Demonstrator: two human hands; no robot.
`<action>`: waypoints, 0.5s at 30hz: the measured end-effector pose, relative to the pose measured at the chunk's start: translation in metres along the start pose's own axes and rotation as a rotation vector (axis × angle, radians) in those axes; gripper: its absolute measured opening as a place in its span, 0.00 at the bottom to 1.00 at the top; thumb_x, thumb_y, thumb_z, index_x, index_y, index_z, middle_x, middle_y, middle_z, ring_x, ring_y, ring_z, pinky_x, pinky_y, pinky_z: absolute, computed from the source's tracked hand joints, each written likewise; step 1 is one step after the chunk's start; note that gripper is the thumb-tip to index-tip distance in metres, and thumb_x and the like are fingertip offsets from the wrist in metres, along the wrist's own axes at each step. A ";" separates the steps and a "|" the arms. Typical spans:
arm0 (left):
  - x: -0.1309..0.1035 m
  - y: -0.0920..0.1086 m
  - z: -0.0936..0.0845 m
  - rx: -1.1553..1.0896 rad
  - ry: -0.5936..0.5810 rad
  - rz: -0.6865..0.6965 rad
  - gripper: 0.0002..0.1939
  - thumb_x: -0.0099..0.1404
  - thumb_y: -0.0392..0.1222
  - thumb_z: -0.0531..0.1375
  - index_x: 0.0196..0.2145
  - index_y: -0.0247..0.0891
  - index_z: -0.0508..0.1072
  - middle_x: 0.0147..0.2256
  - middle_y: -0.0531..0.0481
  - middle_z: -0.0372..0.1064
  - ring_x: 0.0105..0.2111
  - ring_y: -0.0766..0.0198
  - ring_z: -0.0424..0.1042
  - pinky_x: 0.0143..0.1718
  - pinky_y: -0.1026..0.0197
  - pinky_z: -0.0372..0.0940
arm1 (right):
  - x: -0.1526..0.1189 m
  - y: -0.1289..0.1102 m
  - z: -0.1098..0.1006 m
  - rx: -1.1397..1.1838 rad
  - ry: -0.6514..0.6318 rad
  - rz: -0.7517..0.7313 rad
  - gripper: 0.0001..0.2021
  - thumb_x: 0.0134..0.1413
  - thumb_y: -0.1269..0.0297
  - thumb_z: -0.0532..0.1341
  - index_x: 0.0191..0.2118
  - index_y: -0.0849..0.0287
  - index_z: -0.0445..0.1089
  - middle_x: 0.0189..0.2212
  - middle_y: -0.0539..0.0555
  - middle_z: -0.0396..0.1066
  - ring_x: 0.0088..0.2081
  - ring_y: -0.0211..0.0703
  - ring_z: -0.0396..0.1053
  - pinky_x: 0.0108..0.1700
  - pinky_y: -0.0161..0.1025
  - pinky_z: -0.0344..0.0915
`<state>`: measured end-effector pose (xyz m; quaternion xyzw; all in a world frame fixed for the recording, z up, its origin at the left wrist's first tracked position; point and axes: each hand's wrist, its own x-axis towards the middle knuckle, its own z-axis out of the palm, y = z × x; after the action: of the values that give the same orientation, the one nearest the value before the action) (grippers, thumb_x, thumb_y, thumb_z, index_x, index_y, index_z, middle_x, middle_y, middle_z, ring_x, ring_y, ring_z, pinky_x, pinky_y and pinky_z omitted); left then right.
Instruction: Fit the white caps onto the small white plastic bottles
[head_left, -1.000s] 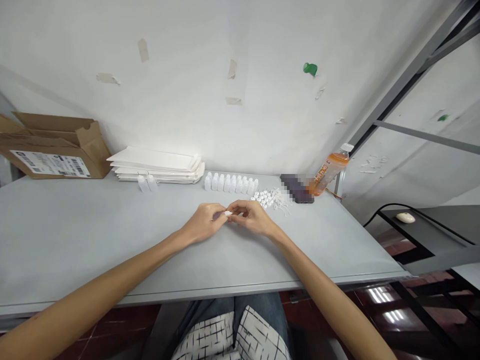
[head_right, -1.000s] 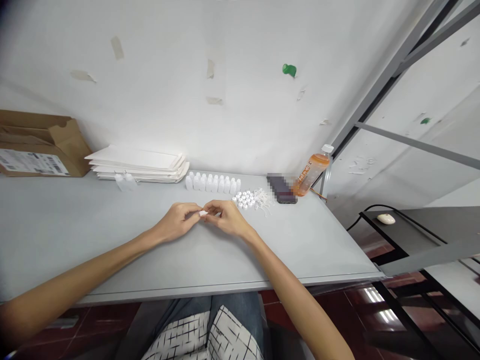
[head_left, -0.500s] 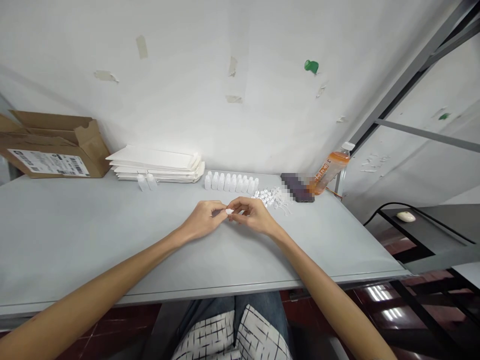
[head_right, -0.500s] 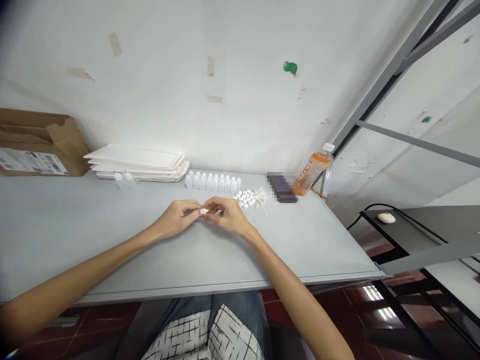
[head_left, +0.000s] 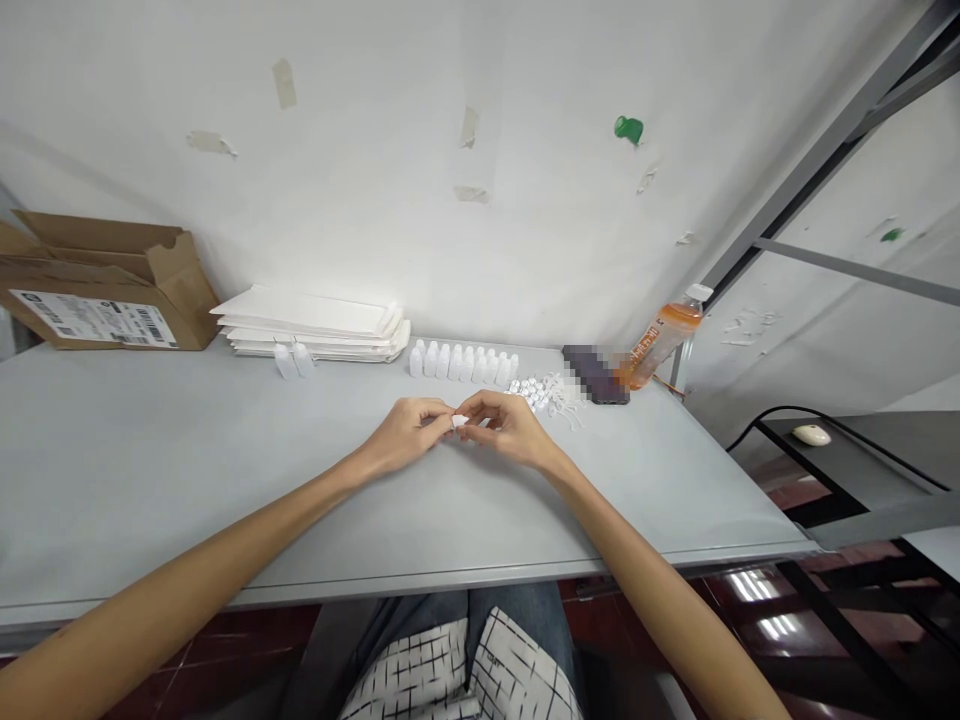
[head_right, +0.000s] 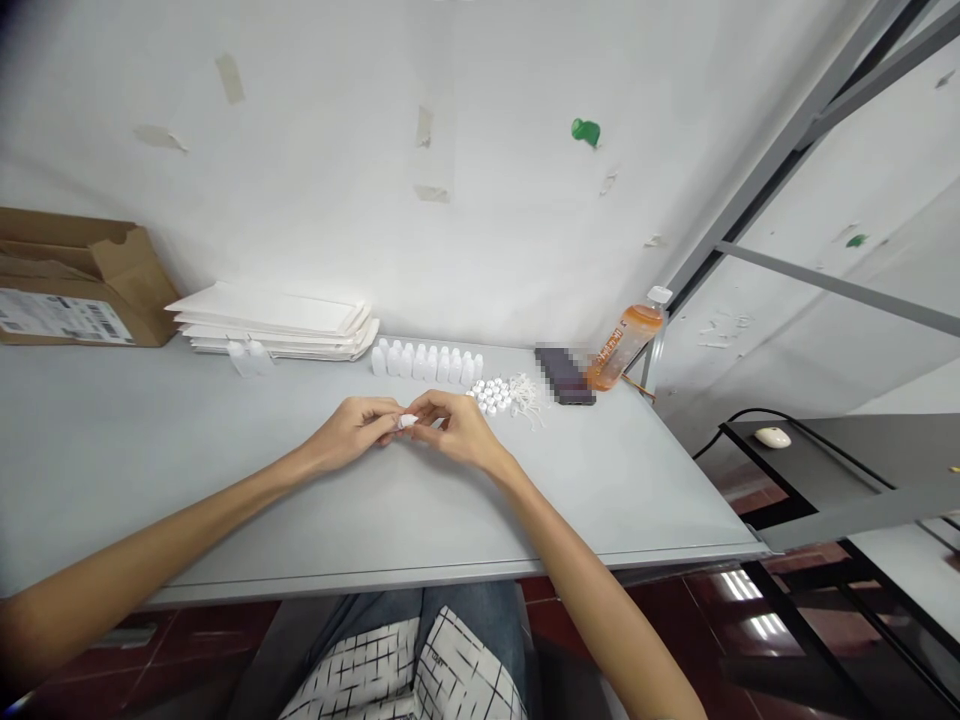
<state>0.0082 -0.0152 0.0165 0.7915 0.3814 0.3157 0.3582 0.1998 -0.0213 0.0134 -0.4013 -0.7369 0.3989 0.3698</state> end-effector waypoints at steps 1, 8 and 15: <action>0.000 -0.001 0.000 0.002 -0.002 0.016 0.16 0.65 0.41 0.52 0.26 0.35 0.75 0.25 0.53 0.69 0.24 0.67 0.65 0.29 0.65 0.59 | 0.000 0.000 0.000 -0.004 0.004 -0.001 0.09 0.49 0.65 0.64 0.38 0.61 0.71 0.30 0.53 0.75 0.33 0.41 0.74 0.30 0.34 0.66; 0.001 -0.009 0.002 0.238 0.063 0.106 0.13 0.64 0.40 0.53 0.36 0.37 0.77 0.33 0.50 0.74 0.31 0.64 0.68 0.32 0.64 0.59 | 0.000 -0.002 0.000 -0.100 0.051 -0.041 0.06 0.50 0.67 0.63 0.36 0.60 0.71 0.30 0.53 0.75 0.33 0.41 0.75 0.29 0.33 0.65; 0.001 -0.007 0.003 0.298 0.089 0.126 0.12 0.63 0.39 0.52 0.31 0.35 0.75 0.28 0.50 0.69 0.27 0.65 0.64 0.29 0.63 0.57 | 0.000 0.000 0.003 -0.145 0.082 -0.109 0.07 0.51 0.69 0.61 0.38 0.58 0.71 0.32 0.51 0.74 0.32 0.39 0.74 0.34 0.35 0.69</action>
<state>0.0088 -0.0124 0.0095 0.8434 0.3892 0.3122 0.1992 0.1972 -0.0226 0.0117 -0.4024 -0.7687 0.3073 0.3907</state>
